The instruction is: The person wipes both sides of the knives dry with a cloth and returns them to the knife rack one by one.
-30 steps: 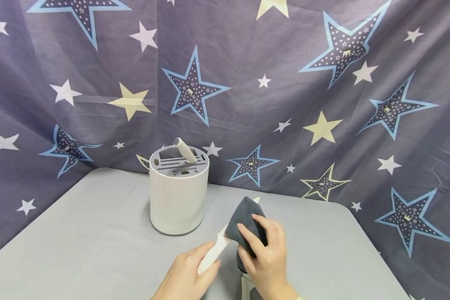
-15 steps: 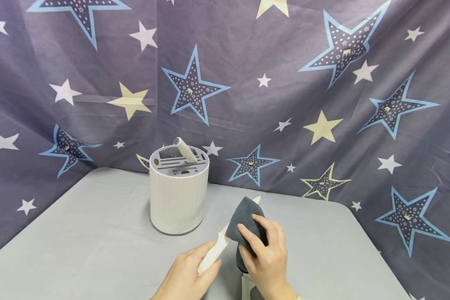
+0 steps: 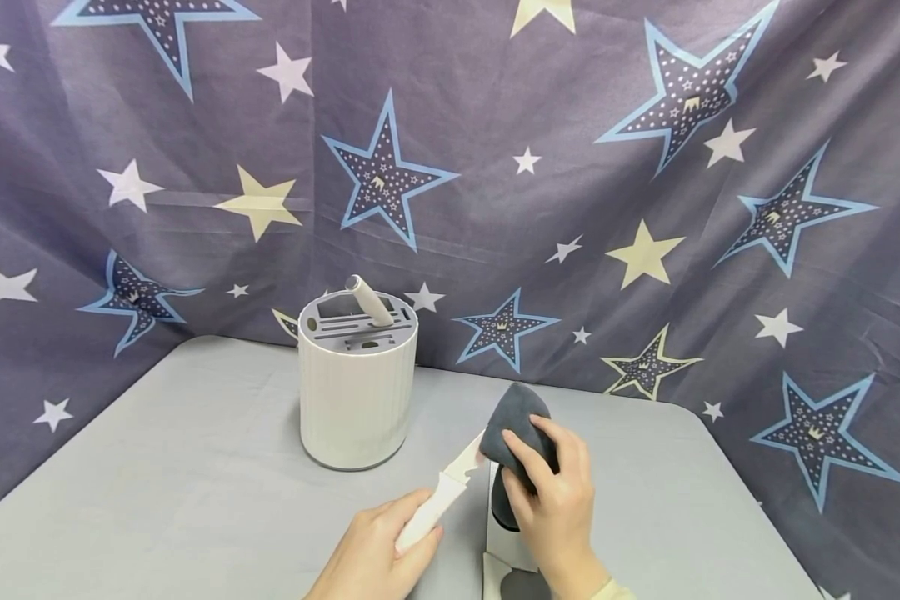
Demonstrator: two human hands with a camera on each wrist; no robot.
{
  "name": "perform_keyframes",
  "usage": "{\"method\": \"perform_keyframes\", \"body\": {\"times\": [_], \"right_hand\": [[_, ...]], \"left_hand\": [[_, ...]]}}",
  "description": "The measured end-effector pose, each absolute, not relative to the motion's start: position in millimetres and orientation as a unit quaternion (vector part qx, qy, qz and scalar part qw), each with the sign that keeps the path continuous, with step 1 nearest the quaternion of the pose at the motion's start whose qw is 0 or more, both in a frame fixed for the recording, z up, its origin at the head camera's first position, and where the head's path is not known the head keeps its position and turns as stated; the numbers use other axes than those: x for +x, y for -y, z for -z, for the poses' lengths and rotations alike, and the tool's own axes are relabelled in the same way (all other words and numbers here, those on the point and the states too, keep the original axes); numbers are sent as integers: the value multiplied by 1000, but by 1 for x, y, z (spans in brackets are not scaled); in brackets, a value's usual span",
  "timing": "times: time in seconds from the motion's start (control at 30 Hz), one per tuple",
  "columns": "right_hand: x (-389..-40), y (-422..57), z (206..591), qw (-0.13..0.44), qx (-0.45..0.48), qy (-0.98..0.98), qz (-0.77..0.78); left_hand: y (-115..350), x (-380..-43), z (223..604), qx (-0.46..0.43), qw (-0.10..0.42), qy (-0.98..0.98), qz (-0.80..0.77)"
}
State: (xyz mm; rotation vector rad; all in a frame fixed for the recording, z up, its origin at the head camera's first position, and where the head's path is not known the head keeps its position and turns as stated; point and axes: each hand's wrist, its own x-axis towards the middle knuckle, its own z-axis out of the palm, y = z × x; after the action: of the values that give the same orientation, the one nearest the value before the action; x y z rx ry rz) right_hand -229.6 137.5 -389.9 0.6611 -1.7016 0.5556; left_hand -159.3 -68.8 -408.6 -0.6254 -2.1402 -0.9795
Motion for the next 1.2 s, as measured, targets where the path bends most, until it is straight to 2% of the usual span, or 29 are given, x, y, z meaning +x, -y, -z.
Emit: {"method": "perform_keyframes", "body": {"times": [0.4, 0.77, 0.93, 1.2], "right_hand": [[-236, -144, 385, 573, 240, 725, -299], [-225, -141, 373, 480, 154, 726, -468], [-220, -140, 371, 408, 79, 737, -533], [-219, -141, 365, 236, -34, 635, -735]], "left_hand": [[66, -157, 409, -231, 333, 825, 393], [66, -153, 405, -200, 286, 820, 454], [67, -153, 403, -187, 267, 823, 465], [68, -153, 403, -179, 252, 825, 473]]}}
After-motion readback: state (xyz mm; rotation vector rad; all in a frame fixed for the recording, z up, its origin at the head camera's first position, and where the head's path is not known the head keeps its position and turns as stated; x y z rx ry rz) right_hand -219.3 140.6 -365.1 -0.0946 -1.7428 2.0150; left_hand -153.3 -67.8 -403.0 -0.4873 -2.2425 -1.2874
